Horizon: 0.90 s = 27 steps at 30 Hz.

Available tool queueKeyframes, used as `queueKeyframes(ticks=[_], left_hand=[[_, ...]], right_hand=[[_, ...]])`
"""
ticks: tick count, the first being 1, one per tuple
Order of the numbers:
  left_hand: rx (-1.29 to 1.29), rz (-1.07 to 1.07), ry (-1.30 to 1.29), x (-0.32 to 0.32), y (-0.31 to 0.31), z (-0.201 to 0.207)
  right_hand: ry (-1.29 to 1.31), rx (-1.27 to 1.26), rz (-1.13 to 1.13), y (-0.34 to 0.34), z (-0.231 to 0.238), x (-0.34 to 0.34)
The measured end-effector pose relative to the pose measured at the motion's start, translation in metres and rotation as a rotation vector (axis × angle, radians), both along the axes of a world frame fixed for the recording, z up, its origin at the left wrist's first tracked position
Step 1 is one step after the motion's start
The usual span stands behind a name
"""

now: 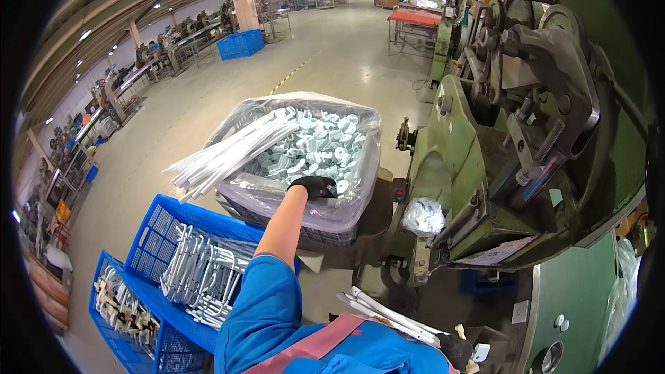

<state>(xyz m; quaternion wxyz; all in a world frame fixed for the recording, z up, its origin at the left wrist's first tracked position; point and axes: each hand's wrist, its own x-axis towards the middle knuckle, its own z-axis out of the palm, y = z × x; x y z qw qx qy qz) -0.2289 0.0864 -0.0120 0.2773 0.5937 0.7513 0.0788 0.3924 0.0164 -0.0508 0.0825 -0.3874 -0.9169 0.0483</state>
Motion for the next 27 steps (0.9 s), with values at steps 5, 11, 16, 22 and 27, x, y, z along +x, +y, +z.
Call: queueKeyframes(ticks=[5, 11, 16, 22, 27], left_hand=[[0.078, -0.021, 0.137, 0.024, 0.002, 0.016], [0.383, 0.269, 0.272, 0.034, -0.005, 0.023], [0.647, 0.489, 0.087, 0.032, -0.001, 0.030], [0.472, 0.213, -0.211, 0.002, 0.002, 0.003], [0.307, 0.133, 0.171, 0.007, -0.004, 0.003]], right_hand=[[-0.129, -0.237, -0.076, -0.008, -0.025, 0.005], [0.000, -0.151, -0.027, -0.008, -0.025, -0.009], [0.065, -0.133, 0.019, -0.006, -0.061, -0.003], [0.071, -0.020, 0.001, -0.017, -0.040, -0.021], [0.193, -0.040, 0.041, -0.015, -0.001, -0.036]])
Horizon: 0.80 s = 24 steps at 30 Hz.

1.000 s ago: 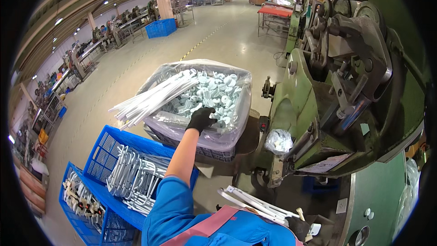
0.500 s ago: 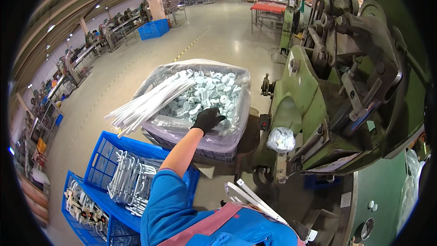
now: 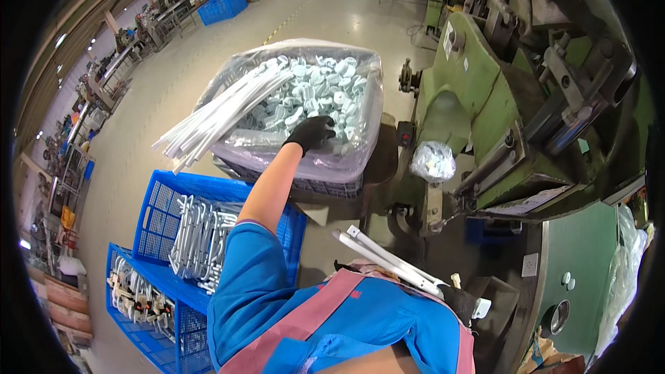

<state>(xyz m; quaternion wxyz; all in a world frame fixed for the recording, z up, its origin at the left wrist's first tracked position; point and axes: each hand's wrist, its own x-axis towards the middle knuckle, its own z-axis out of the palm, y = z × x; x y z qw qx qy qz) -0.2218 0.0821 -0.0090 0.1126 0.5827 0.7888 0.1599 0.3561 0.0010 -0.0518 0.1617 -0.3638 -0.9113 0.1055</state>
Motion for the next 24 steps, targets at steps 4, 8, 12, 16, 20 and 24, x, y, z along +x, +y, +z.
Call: queueKeyframes(ticks=[4, 8, 12, 16, 20, 24], left_hand=[[0.324, 0.209, 0.049, 0.015, -0.009, 0.011], [0.577, 0.386, -0.694, 0.005, -0.009, 0.017], [0.707, 0.492, -0.973, -0.002, -0.011, 0.020], [1.035, 0.479, -1.086, -0.018, -0.008, 0.021], [0.892, 0.273, -1.240, 0.013, -0.019, 0.058], [0.545, -0.023, -1.193, 0.097, -0.032, 0.080]], right_hand=[[-0.109, -0.081, -0.057, -0.003, 0.007, -0.001], [-0.132, -0.099, -0.066, -0.004, 0.019, -0.003], [-0.118, -0.156, -0.069, -0.005, 0.028, -0.006], [-0.091, -0.154, -0.050, -0.008, 0.029, -0.007], [-0.137, -0.197, -0.090, -0.010, 0.037, -0.011], [-0.089, -0.250, -0.085, -0.008, 0.017, 0.001]])
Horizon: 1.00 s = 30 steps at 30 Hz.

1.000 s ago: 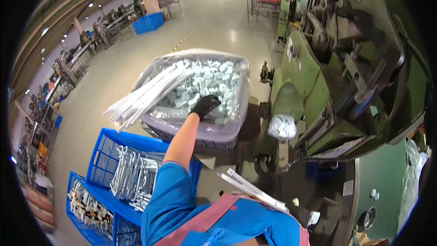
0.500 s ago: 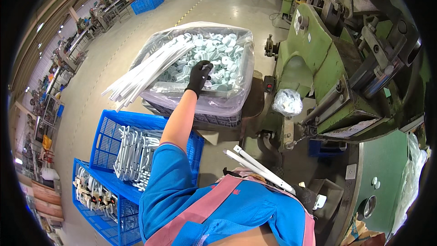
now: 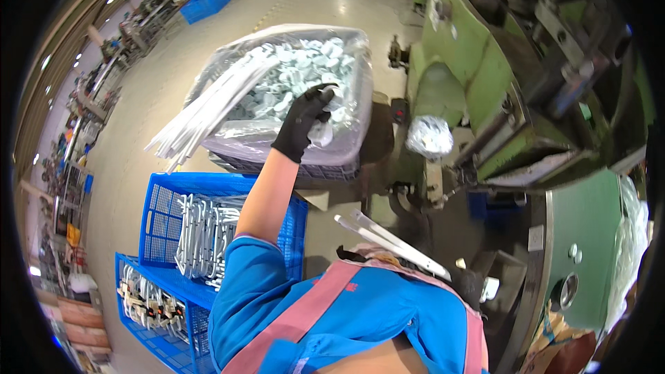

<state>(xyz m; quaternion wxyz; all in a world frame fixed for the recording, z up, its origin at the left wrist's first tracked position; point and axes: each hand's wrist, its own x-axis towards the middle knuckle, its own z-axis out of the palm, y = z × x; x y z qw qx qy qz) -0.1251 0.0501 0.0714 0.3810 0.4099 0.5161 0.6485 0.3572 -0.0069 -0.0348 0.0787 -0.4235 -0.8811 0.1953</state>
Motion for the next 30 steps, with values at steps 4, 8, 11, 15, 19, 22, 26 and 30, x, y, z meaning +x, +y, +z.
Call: queueKeyframes(ticks=[4, 8, 11, 15, 19, 22, 26, 30], left_hand=[[-0.094, -0.411, -0.381, 0.078, -0.021, -0.020], [-0.271, -0.508, -0.248, 0.135, -0.019, -0.053], [-0.252, -0.496, -0.022, 0.171, -0.011, -0.058], [-0.262, -0.329, 0.051, 0.209, 0.001, -0.049], [-0.276, -0.311, -0.167, 0.227, 0.015, -0.088], [-0.299, -0.202, -0.097, 0.243, 0.014, -0.089], [-0.243, -0.081, 0.192, 0.247, 0.010, -0.115], [-0.027, 0.106, 0.610, 0.253, 0.004, -0.117]], right_hand=[[-0.047, 0.073, 0.036, 0.001, 0.006, -0.009], [-0.038, 0.136, 0.076, 0.012, 0.014, -0.011], [-0.073, 0.109, 0.098, 0.024, 0.014, 0.002], [-0.122, 0.061, 0.124, 0.044, 0.020, 0.017], [-0.150, 0.047, 0.148, 0.065, 0.029, 0.033], [-0.138, 0.085, 0.207, 0.081, 0.029, 0.047], [-0.147, 0.134, 0.240, 0.099, 0.028, 0.059], [-0.175, 0.154, 0.284, 0.116, 0.034, 0.061]])
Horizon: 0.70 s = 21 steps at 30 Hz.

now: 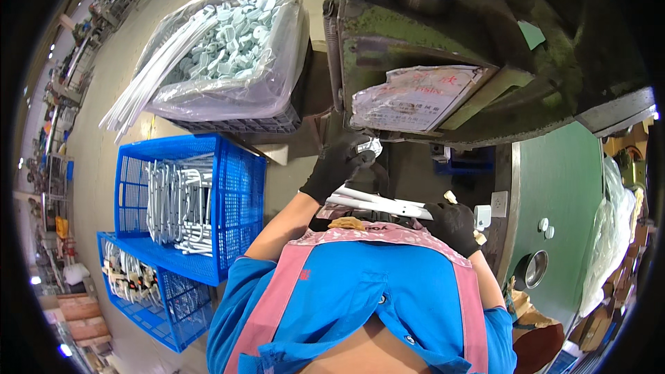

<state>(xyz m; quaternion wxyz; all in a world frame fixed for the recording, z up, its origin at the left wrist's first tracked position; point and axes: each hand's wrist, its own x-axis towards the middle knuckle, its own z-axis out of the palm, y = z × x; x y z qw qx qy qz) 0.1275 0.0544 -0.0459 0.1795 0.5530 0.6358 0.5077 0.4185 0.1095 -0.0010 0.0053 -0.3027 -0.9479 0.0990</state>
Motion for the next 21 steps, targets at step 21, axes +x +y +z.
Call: queueKeyframes(ticks=[21], left_hand=[[-0.263, -0.017, 0.651, -0.019, 0.003, 0.009]], right_hand=[[0.116, 0.100, 0.289, 0.042, 0.007, -0.049]])
